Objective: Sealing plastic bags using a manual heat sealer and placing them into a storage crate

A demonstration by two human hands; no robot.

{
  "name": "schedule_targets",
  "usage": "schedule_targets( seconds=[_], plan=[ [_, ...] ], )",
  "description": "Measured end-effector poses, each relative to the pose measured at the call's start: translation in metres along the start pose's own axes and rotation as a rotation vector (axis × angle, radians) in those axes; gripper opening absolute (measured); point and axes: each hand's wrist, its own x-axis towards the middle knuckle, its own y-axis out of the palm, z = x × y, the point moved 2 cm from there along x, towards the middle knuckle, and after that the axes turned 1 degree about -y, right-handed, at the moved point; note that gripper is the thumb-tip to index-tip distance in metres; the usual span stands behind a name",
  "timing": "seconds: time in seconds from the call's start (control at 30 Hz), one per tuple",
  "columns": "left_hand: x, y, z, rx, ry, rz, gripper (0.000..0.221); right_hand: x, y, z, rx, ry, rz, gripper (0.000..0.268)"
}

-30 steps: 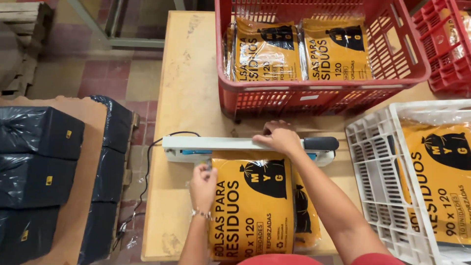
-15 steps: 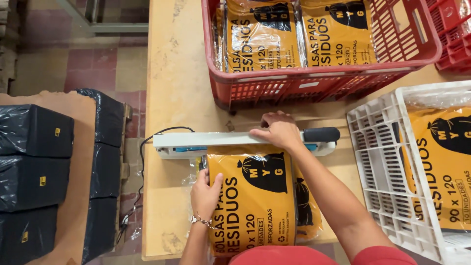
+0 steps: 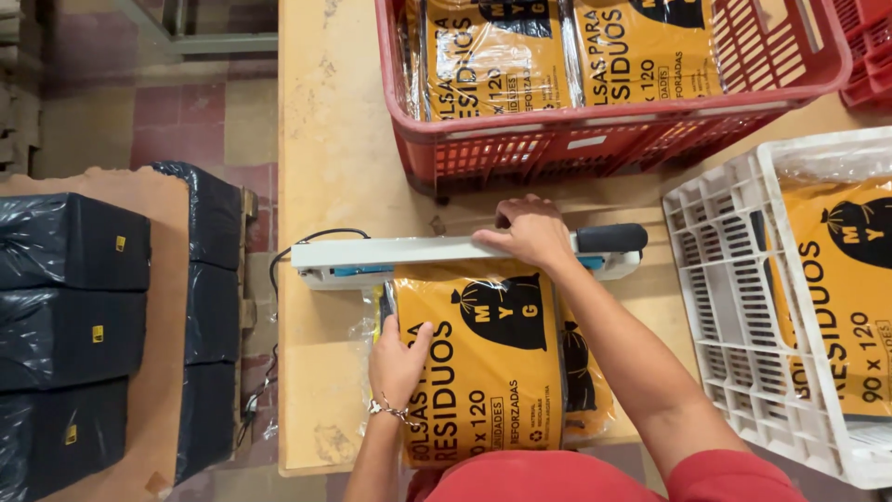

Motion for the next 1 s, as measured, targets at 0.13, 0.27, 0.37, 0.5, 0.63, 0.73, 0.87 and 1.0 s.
schedule_targets(
  seconds=[0.13, 0.27, 0.37, 0.5, 0.63, 0.73, 0.87, 1.0],
  plan=[
    [0.004, 0.004, 0.005, -0.051, 0.029, -0.031, 0.055, -0.001, -0.002, 0.001, 0.019, -0.006, -0.022, 0.060],
    [-0.002, 0.007, 0.006, -0.069, 0.038, -0.046, 0.050, -0.003, 0.000, 0.000, 0.027, -0.009, -0.057, 0.061],
    [-0.003, 0.007, 0.004, -0.130, 0.004, -0.039, 0.050, -0.005, -0.005, 0.002, 0.016, -0.035, -0.092, 0.057],
    [0.007, 0.017, 0.017, -0.200, 0.036, -0.083, 0.044, -0.009, 0.003, 0.001, 0.061, -0.059, -0.180, 0.051],
    [0.024, 0.026, 0.031, -0.233, 0.095, -0.153, 0.038, -0.001, 0.025, -0.020, 0.176, -0.201, -0.460, 0.023],
    [-0.004, 0.033, 0.023, -0.403, 0.257, -0.250, 0.032, -0.042, -0.010, -0.008, 0.222, -0.512, -0.717, 0.024],
    [-0.033, 0.033, 0.023, -0.573, 0.436, -0.247, 0.026, -0.155, -0.038, 0.024, 0.301, -0.511, -0.913, 0.043],
    [-0.067, 0.036, 0.012, -0.746, 0.615, -0.229, 0.020, -0.205, 0.067, -0.031, 1.170, 0.204, -0.421, 0.083]
  ],
)
